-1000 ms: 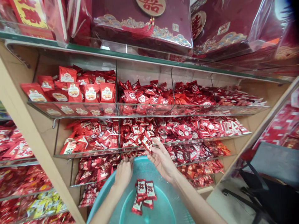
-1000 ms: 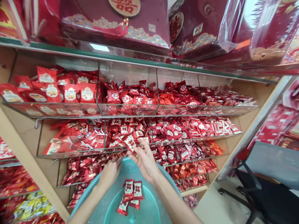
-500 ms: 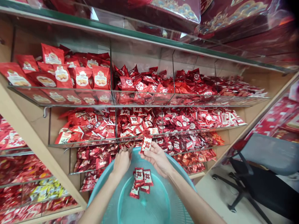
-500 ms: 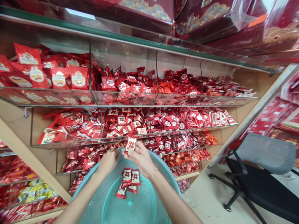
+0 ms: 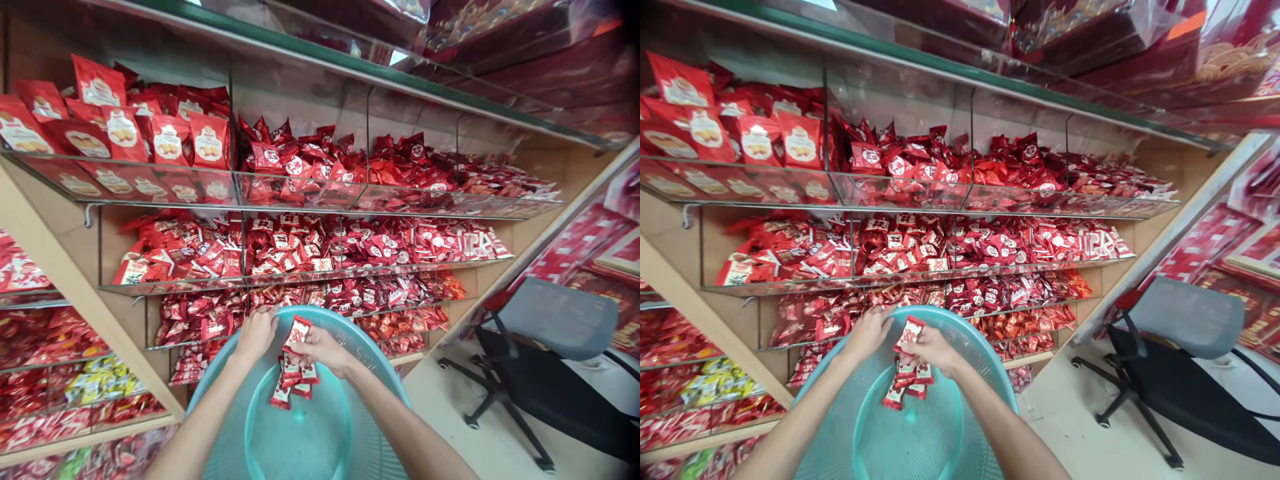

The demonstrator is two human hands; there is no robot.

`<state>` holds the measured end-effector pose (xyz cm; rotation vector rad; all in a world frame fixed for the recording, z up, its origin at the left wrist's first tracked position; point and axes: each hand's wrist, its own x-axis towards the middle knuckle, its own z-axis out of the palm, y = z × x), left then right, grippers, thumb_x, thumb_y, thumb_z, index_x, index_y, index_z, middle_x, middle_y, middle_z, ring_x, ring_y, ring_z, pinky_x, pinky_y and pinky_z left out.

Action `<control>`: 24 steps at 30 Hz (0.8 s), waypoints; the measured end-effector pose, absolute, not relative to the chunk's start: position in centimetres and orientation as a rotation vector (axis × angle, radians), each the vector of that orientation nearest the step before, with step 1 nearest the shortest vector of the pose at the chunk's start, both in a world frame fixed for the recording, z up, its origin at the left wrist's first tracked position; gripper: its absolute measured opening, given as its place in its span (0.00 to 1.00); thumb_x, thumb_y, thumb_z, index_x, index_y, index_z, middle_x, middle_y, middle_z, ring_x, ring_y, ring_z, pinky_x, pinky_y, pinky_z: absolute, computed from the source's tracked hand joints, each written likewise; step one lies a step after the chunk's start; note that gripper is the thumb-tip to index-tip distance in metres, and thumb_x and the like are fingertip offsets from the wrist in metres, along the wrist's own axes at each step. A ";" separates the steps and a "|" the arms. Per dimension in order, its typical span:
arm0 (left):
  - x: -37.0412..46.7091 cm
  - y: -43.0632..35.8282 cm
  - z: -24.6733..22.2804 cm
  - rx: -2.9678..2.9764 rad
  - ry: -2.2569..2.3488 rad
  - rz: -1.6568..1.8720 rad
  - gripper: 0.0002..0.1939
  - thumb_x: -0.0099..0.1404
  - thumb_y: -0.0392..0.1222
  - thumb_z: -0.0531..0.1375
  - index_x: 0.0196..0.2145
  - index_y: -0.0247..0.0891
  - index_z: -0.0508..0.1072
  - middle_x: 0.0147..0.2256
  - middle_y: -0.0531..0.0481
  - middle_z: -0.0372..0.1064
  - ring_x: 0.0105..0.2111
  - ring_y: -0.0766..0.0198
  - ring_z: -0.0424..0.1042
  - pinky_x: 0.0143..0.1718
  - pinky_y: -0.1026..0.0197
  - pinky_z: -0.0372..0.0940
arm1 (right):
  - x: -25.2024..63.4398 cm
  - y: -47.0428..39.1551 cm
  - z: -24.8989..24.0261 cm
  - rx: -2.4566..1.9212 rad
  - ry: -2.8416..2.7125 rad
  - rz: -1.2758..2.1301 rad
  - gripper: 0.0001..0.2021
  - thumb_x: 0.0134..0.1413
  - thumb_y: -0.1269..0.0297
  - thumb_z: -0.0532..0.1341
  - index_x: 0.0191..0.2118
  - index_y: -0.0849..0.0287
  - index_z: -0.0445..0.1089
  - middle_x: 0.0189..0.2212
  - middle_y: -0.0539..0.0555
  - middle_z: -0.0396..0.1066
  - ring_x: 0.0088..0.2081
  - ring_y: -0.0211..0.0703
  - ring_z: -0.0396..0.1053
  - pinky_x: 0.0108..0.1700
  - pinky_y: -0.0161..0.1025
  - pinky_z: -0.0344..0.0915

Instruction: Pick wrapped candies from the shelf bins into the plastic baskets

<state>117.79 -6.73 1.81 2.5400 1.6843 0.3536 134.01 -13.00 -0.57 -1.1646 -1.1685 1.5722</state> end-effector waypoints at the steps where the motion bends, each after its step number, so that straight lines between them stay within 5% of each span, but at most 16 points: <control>1: 117.7 -6.8 1.7 2.532 1.691 0.353 0.21 0.68 0.40 0.47 0.57 0.42 0.64 0.48 0.42 0.68 0.47 0.55 0.69 0.45 0.57 0.63 | 134.2 -13.0 -0.8 -1.177 -1.188 1.578 0.25 0.33 0.51 0.71 0.35 0.63 0.69 0.26 0.51 0.72 0.25 0.36 0.70 0.26 0.31 0.65; 7: 117.2 -7.0 1.8 2.513 1.701 0.353 0.20 0.68 0.41 0.48 0.56 0.41 0.65 0.47 0.42 0.69 0.46 0.57 0.69 0.45 0.57 0.63 | 135.9 -12.6 -1.3 -1.330 -1.339 1.589 0.24 0.33 0.50 0.70 0.36 0.62 0.71 0.28 0.51 0.72 0.26 0.33 0.66 0.23 0.28 0.60; 17: 116.8 -7.0 2.4 2.485 1.718 0.357 0.20 0.68 0.41 0.48 0.56 0.42 0.65 0.49 0.42 0.68 0.48 0.57 0.68 0.49 0.57 0.62 | 135.6 -12.0 -2.6 -1.638 -1.545 1.533 0.16 0.49 0.51 0.61 0.25 0.61 0.70 0.16 0.46 0.65 0.17 0.30 0.60 0.19 0.27 0.55; 24: 116.3 -6.5 1.9 2.495 1.738 0.378 0.20 0.68 0.41 0.48 0.56 0.41 0.65 0.51 0.40 0.66 0.50 0.55 0.67 0.49 0.56 0.61 | 134.8 -11.8 -2.5 -2.274 -1.935 0.743 0.22 0.47 0.43 0.59 0.20 0.58 0.71 0.15 0.55 0.70 0.30 0.48 0.73 0.36 0.40 0.66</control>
